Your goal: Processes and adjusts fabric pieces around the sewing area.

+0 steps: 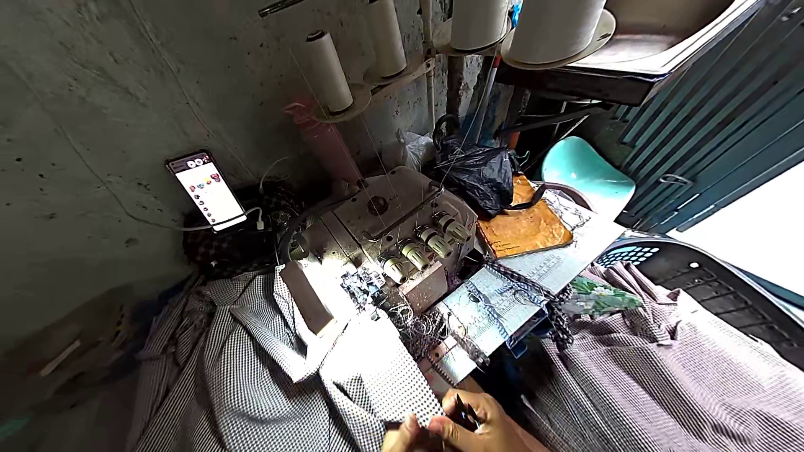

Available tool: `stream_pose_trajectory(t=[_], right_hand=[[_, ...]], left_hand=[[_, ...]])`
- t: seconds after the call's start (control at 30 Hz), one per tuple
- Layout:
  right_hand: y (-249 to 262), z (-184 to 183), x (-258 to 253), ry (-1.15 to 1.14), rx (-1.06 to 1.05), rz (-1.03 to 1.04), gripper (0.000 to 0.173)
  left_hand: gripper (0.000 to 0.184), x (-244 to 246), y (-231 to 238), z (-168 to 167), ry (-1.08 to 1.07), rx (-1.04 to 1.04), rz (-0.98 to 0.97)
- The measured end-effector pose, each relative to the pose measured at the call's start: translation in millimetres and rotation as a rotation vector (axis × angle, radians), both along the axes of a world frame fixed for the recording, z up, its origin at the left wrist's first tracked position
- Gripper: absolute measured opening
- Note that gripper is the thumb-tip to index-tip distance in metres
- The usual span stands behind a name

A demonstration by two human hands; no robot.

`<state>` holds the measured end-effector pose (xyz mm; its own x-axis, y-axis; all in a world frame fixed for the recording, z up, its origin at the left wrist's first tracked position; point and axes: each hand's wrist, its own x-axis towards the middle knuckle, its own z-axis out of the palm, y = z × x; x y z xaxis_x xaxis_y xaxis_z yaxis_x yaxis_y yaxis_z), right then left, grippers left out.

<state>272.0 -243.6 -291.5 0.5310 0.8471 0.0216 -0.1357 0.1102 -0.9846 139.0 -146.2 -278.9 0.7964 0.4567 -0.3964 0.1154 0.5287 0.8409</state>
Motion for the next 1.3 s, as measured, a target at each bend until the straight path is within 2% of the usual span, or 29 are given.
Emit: stream_pose_trajectory(t=[0.03,0.07,0.13,0.23,0.3,0.37,0.47,0.53,0.63,0.73,0.87,0.93,1.07,1.17,1.23,1.3], right_hand=[[-3,1,-1,-0.002,0.011,0.006,0.016],[-6,2,-2,-0.004,0.016,0.010,0.016],[-7,4,-2,-0.004,0.012,0.016,0.015],[4,7,1,0.000,-0.001,0.009,0.013],[18,6,5,-0.009,0.019,0.001,0.011],[34,4,10,-0.008,0.056,-0.012,0.010],[59,7,19,-0.028,0.052,-0.023,0.010],[77,10,26,-0.107,0.001,-0.075,0.013],[97,10,33,-0.190,-0.025,-0.160,0.025],[101,7,30,-0.246,0.033,-0.224,0.028],[84,-10,26,-0.295,0.060,-0.228,0.034],[70,-28,27,-0.437,0.005,-0.206,0.041],[46,-47,28,-0.713,-0.133,-0.147,0.047],[38,-27,30,-0.690,-0.203,-0.008,0.050],[38,-6,32,-0.706,-0.170,0.076,0.051],[44,12,32,-0.817,-0.084,0.081,0.044]], left_hand=[[0.031,8,-9,3,-0.064,-0.050,0.253],[0.025,17,-16,8,-0.127,-0.012,0.464],[0.029,28,-24,16,-0.189,0.308,0.648],[0.016,23,-11,17,0.017,0.940,0.622],[0.025,21,6,20,0.218,1.166,0.559],[0.028,25,20,27,0.377,1.267,0.505],[0.035,31,37,42,0.584,1.335,0.424],[0.046,35,48,48,0.691,1.363,0.314],[0.060,46,63,71,0.918,1.257,0.020],[0.058,65,84,92,1.100,1.089,-0.211],[0.046,70,113,90,1.089,1.127,-0.184],[0.044,67,124,83,1.096,1.160,-0.162],[0.041,53,123,69,0.988,1.198,0.025],[0.036,39,109,63,0.903,1.268,0.194],[0.033,30,99,64,0.891,1.324,0.269],[0.035,24,90,66,0.878,1.355,0.367]])
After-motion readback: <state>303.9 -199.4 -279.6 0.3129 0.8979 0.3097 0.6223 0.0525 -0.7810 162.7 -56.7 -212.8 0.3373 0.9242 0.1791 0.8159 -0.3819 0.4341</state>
